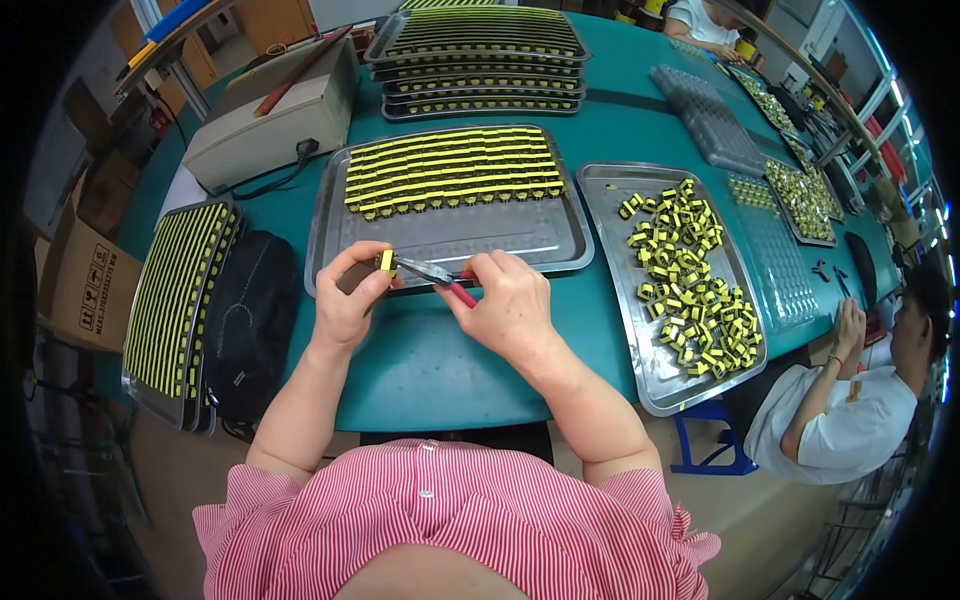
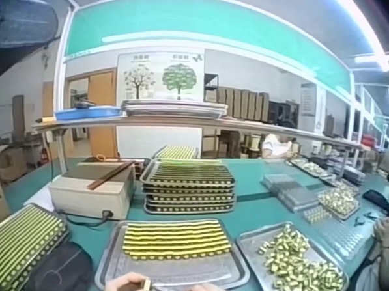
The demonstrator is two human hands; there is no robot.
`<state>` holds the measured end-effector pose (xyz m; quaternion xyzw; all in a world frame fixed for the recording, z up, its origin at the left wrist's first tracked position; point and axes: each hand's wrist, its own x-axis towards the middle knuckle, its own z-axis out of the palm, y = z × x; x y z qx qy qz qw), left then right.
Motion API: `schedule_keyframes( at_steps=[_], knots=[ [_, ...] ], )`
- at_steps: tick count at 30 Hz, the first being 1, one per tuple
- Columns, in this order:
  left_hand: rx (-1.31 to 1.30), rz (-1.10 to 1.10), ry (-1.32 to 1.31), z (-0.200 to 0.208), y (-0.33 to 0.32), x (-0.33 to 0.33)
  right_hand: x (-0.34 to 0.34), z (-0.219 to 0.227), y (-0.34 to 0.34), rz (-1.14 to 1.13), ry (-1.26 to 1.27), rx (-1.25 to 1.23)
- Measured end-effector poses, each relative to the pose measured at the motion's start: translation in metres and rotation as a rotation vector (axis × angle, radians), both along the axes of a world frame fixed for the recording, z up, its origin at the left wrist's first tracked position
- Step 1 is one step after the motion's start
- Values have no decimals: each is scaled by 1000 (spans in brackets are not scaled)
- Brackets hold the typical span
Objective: The person trims and processes small electronic components using pliers, placing the finished components into a metal tray.
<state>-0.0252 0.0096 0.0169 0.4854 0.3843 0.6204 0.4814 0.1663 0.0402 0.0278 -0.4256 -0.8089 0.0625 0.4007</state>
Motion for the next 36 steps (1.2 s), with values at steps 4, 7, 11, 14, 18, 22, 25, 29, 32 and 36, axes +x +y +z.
schedule_keyframes(
  at_steps=[4, 7, 11, 14, 18, 22, 25, 29, 32, 36],
  knots=[
    [21, -4, 9, -1, 1, 1, 2, 0, 0, -1, 0, -6],
    [28, 3, 22, -2, 1, 2, 2, 1, 0, -10, -12, -16],
    [33, 19, 42, -4, 1, 2, 3, 1, 0, -19, -27, -47],
    [-5, 38, 57, -5, 3, 1, -2, -6, 3, -56, -53, -53],
    [-101, -33, -176, -8, 5, 2, -7, -7, 5, -16, 42, -102],
    [-148, -69, -292, -9, 5, 4, -8, -5, 2, 84, 214, -328],
    [-135, -171, -348, -13, 4, 4, -9, -7, 0, 112, 184, -376],
    [-140, -180, -306, -13, 3, 6, -9, -7, 0, 91, 118, -371],
    [-157, -163, -252, -12, 1, 6, -8, -5, 0, 77, 80, -382],
    [-176, -173, -226, -12, 2, 4, -7, -4, 0, 90, 91, -384]
  ],
)
